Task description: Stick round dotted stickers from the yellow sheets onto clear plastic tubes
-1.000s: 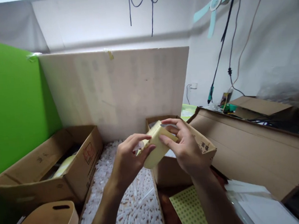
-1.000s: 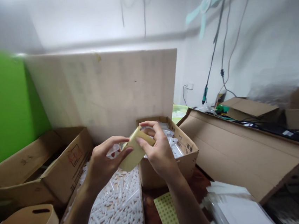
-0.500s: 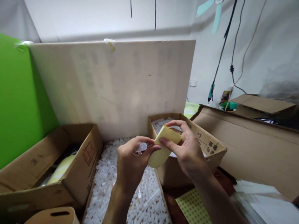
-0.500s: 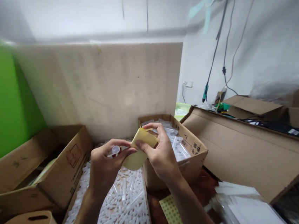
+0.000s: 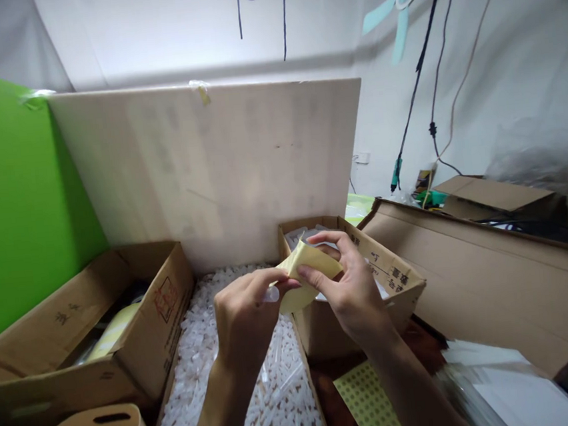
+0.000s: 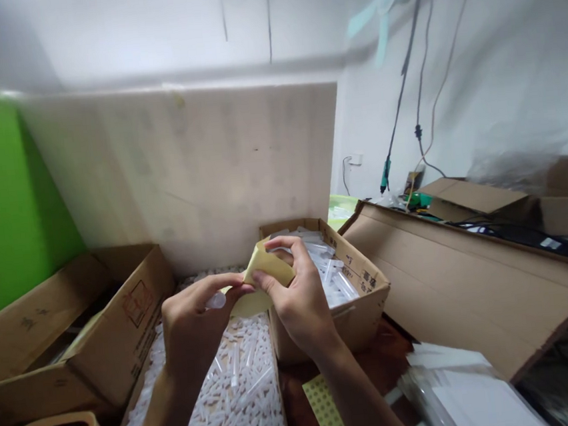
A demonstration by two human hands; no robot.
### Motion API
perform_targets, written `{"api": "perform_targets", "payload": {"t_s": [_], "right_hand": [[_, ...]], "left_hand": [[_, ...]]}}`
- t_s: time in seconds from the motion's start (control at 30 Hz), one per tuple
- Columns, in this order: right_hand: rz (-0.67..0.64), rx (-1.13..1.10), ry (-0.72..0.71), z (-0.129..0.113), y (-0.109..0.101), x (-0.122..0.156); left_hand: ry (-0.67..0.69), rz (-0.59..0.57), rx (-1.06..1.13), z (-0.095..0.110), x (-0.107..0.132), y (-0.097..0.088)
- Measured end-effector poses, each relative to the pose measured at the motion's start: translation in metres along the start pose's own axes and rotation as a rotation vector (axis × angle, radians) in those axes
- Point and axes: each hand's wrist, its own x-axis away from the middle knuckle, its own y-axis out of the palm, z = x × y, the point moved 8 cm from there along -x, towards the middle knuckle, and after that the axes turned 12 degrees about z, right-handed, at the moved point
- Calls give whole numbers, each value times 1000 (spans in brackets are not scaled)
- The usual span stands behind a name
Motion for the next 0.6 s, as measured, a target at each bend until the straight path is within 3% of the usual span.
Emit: {"api": "perform_targets", "payload": {"t_s": [0.13, 0.43, 0.6], "right_hand": [[22, 29, -18, -2, -1, 1], [20, 35, -77, -8, -4, 3], [22, 14, -93, -11, -4, 2]], "left_hand": [[54, -6, -28, 5, 0, -1], [-39, -98, 105, 4, -5, 1], [-58, -41, 70, 3, -5, -2]]}}
